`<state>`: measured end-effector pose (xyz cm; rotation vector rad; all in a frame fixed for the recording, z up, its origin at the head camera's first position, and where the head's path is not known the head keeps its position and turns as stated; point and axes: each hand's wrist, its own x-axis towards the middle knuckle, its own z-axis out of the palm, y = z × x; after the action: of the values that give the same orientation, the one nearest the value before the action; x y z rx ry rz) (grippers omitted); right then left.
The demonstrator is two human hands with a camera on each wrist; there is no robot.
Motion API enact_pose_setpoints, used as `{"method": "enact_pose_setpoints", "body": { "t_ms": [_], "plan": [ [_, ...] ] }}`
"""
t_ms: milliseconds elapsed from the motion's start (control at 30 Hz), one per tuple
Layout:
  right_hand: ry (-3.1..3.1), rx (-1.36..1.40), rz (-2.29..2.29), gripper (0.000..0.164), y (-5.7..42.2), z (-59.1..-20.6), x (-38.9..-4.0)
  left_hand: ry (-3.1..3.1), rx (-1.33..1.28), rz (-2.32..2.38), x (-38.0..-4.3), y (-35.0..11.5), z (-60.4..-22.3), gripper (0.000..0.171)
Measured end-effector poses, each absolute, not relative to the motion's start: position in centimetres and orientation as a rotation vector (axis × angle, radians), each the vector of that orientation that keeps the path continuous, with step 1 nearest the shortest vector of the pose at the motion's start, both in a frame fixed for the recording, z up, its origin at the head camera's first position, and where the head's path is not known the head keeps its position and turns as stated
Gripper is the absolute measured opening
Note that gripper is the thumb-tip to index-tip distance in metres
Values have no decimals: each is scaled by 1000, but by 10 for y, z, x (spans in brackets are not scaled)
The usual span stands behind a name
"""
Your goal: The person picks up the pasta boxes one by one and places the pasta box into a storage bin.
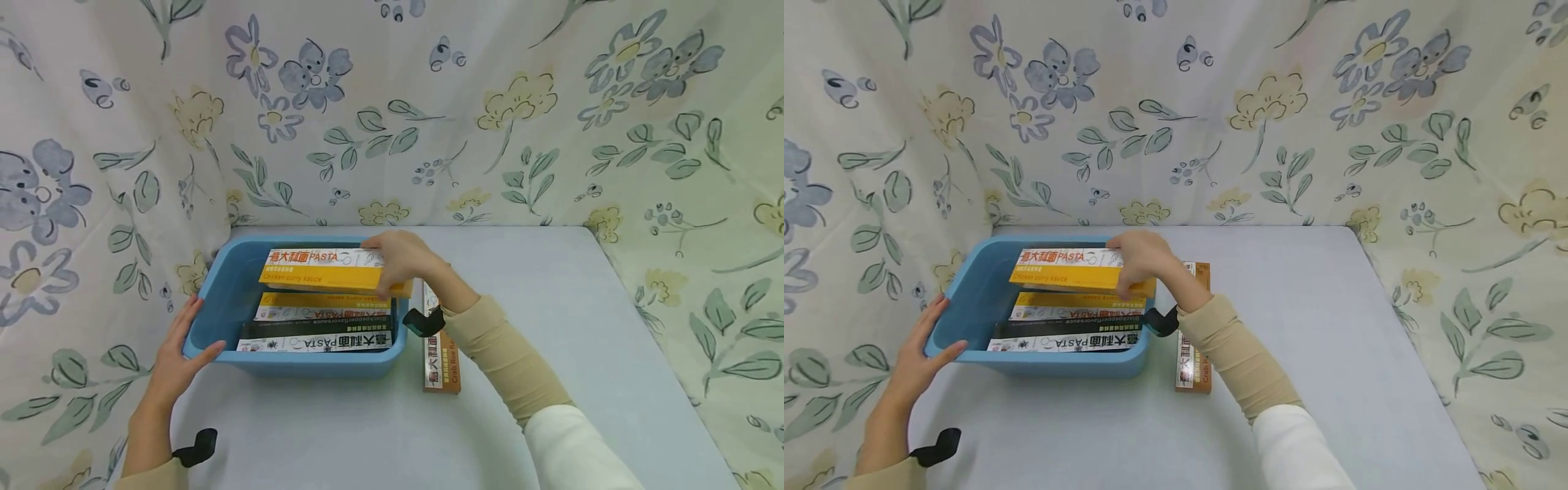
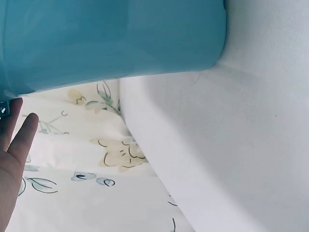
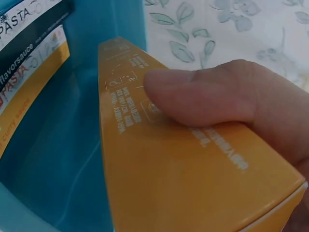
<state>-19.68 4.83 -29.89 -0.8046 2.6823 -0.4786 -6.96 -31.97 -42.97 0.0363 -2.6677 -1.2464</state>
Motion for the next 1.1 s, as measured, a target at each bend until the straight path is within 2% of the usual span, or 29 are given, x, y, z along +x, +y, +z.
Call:
{"method": "enact_pose_setpoints", "body": {
  "t_ms": [533,800,1100],
  "plan": [
    [2643,-777,-203,89,3,-304,-211,-2641,15,-1253,-68,-321,-435,87],
    [2640,-804,-128,72,-11,-307,-212,-2646,-12,-1282,-71,-323,-435,86],
    [2604,-840,-110,83,-25,-311,-213,-2642,-17,-1272,-72,-323,-434,85]
  ]
}}
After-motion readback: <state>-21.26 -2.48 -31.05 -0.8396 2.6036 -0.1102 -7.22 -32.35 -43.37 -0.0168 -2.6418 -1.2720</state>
